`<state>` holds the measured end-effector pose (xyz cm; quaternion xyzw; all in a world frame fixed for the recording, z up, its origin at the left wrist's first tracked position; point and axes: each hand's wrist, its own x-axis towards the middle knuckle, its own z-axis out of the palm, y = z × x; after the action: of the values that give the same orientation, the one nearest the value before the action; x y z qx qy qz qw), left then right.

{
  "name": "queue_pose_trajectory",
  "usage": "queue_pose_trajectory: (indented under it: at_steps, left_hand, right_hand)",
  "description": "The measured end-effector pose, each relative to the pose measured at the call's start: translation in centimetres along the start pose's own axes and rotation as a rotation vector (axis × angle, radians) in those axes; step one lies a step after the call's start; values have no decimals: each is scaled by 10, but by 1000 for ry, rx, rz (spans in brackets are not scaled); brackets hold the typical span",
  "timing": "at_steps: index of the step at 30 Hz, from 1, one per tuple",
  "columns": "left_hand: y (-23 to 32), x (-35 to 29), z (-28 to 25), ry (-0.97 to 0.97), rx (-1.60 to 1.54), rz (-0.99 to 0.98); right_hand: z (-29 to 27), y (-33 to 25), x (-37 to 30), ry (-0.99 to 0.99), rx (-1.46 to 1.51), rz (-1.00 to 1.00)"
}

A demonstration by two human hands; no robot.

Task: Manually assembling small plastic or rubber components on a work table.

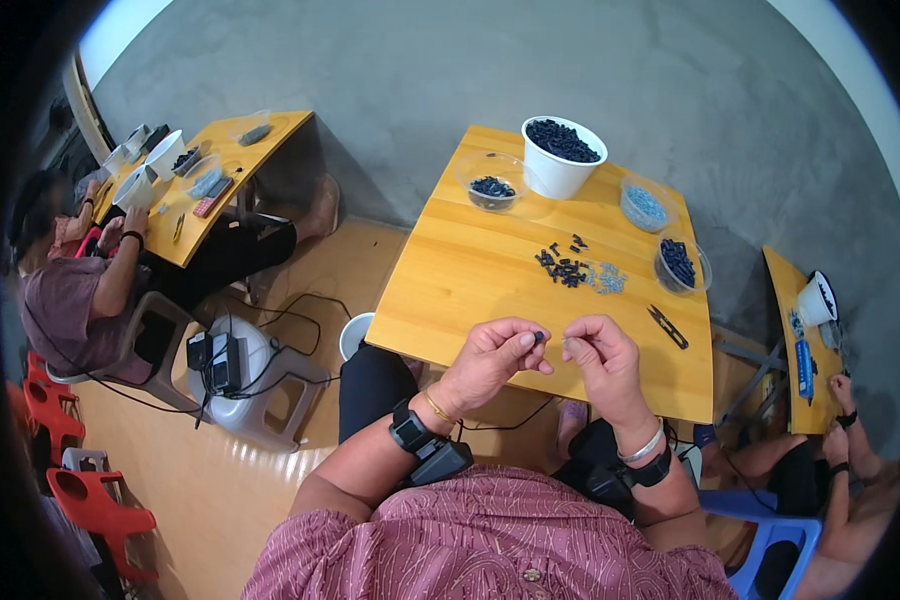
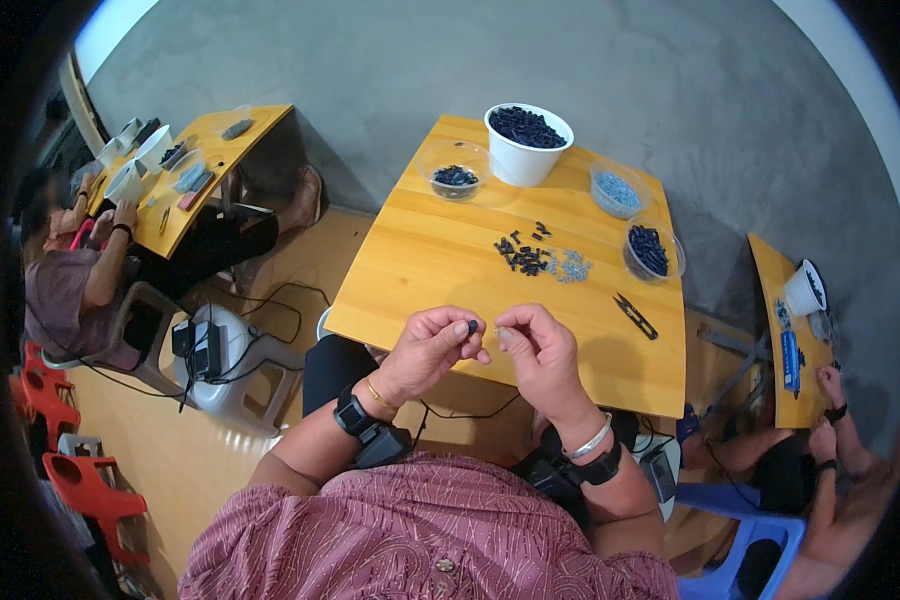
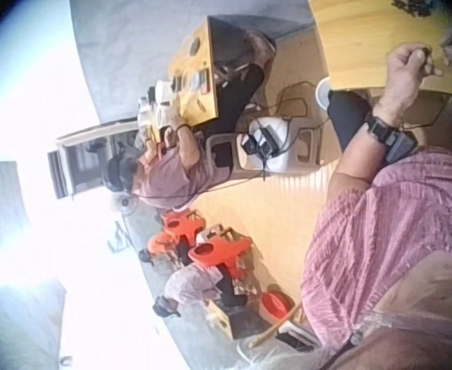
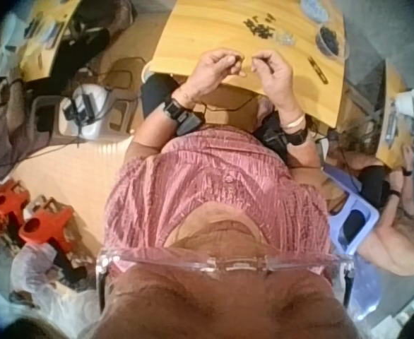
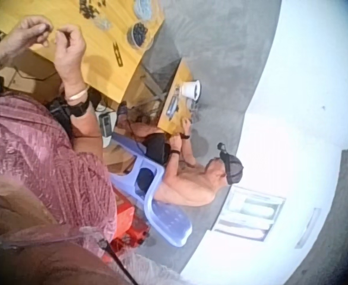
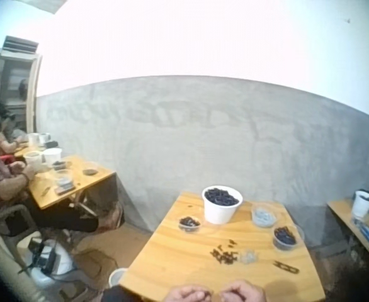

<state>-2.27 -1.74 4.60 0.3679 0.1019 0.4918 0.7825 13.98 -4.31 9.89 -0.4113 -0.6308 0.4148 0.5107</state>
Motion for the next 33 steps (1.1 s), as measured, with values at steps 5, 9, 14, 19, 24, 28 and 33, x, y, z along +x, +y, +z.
queue_pose_trajectory:
  at_steps: [5,9,14,19,24,28,33]
  left_hand:
    - [-1,-1,-3,50,136,-28]
    - [1,1,1,81,368,28]
    - [2,1,-3,95,272,34]
    - [6,1,2,63,310,37]
    - [3,2,-3,61,372,29]
    - [-1,4,-2,109,274,96]
    - [1,3,1,126,334,63]
  right_hand:
    - [7,2,2,-9,-108,-111]
    - [9,5,6,-23,-163,-101]
    - [10,16,6,-62,-74,-14]
    - [9,28,6,-32,156,114]
    - [7,30,6,-40,423,221]
    - [7,28,6,-22,267,149]
    - [4,20,8,21,11,28]
